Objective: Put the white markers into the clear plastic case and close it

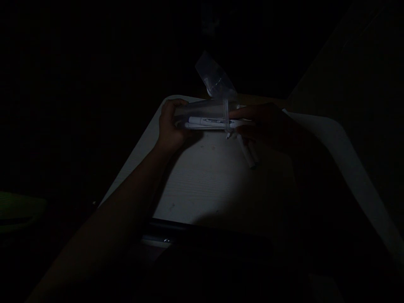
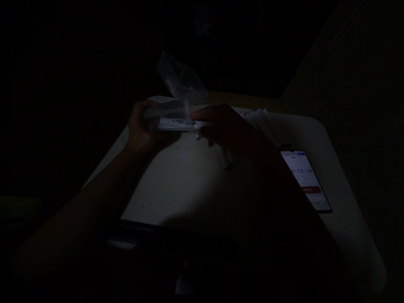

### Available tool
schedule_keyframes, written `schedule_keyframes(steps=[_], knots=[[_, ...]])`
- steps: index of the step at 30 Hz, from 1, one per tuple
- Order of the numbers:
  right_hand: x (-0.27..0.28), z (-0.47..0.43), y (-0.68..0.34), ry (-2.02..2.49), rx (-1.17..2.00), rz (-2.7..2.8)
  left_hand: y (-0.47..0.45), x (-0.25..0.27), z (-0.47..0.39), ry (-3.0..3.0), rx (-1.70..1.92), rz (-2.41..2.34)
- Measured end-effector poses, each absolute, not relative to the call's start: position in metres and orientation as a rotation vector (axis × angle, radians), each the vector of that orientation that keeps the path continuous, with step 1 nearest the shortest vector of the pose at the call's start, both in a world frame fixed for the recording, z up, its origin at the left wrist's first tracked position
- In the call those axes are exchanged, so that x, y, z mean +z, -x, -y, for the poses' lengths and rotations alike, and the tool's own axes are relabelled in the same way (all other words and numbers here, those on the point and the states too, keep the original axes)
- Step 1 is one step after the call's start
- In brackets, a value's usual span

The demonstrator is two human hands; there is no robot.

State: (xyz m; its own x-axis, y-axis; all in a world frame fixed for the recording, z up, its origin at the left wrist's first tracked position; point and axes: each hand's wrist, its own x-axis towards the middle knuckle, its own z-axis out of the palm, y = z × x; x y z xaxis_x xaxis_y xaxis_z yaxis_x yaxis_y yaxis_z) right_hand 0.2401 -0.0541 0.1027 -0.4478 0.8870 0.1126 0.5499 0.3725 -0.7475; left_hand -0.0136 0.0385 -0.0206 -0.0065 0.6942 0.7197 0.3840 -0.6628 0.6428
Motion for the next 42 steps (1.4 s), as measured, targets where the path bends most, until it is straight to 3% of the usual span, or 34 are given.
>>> schedule_keyframes(steps=[42], knots=[[0.083,0.049,-0.230,1.298,0.785,2.103,0.011,-0.017,-0.035,-1.991,1.700,-1.146]])
